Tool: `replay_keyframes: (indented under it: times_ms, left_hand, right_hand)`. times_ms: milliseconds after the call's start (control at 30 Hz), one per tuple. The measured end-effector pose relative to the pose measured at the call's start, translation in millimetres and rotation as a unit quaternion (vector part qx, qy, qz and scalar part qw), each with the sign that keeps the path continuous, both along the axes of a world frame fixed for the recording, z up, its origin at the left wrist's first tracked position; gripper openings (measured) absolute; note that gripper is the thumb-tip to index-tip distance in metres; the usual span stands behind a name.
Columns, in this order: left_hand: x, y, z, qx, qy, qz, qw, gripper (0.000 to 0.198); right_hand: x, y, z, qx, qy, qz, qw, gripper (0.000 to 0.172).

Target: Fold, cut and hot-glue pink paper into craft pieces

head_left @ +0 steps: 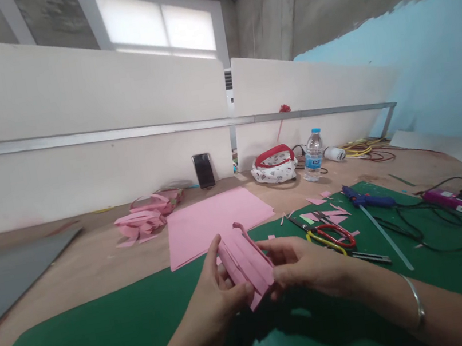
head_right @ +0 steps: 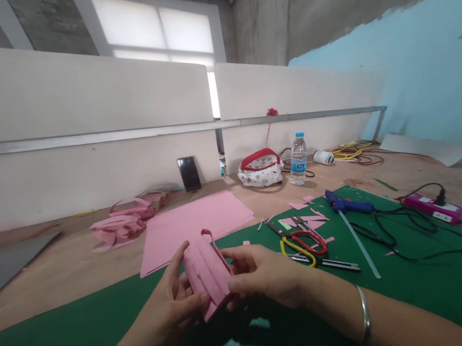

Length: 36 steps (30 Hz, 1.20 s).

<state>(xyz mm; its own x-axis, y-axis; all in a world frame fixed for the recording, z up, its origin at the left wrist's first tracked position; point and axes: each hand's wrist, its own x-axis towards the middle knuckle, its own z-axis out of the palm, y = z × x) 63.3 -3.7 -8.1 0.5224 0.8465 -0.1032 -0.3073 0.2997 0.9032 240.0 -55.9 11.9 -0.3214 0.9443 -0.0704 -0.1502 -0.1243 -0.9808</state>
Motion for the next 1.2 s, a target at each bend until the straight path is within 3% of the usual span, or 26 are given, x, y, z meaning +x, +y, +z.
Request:
replay_keyframes:
  times_ms: [67,200,467,600,800,900,967,1067,1133,1200]
  left_hand:
    - [-0.9,-0.8,1.6,0.001,0.001,0.003,1.0,0.116]
    - [-2.3,-3.5,4.6,-0.001,0.003,-0.002,1.0,0.116]
    - [-2.5,1.6,1.3,0.016,0.001,-0.026,1.0,0.135]
    - [-1.1,2.5,-0.2,0.021,-0.008,-0.027,0.999,0.134]
    - [-1.8,2.3,2.3,0.021,0.034,-0.011,0.999,0.13]
    - [-3.4,2.0,3.7,-0.007,0.04,-0.001,0.999,0.126]
    - [-4.3,1.9,4.8,-0.026,0.042,-0.009,0.999,0.127]
    - [-4.5,1.5,5.9,-0.033,0.033,-0.028,0.999,0.133]
    - [-3.7,0.8,6.0,-0.025,0.024,-0.028,0.999,0.136]
    - [-2.7,-0.4,5.7,-0.023,0.02,-0.016,0.999,0.137]
  right_hand:
    - [4.6,1.8,-0.4,0.001,0.0,0.032,0.999,0.055]
    - [5.7,5.3,-5.6,-0.007,-0.004,0.012,1.0,0.06]
    - [-10.8,0.5,-4.9,-0.012,-0.067,-0.135,0.989,0.057]
    - [-17.8,-2.5,-4.8,-0.006,-0.105,-0.175,0.979,0.053]
    - [-13.0,-1.9,-3.1,-0.044,-0.026,-0.143,0.988,0.051]
    - [-10.0,-1.3,-1.4,-0.059,0.002,-0.119,0.991,0.063]
    - [-9.3,-1.8,0.1,-0.017,-0.038,-0.121,0.992,0.073]
    - [-9.7,-4.6,4.2,0.062,-0.14,-0.124,0.98,0.051]
    - [-10.3,-7.0,6.9,0.087,-0.209,-0.135,0.965,0.029]
    - [-11.2,-9.1,7.7,0.101,-0.256,-0.15,0.95,0.02]
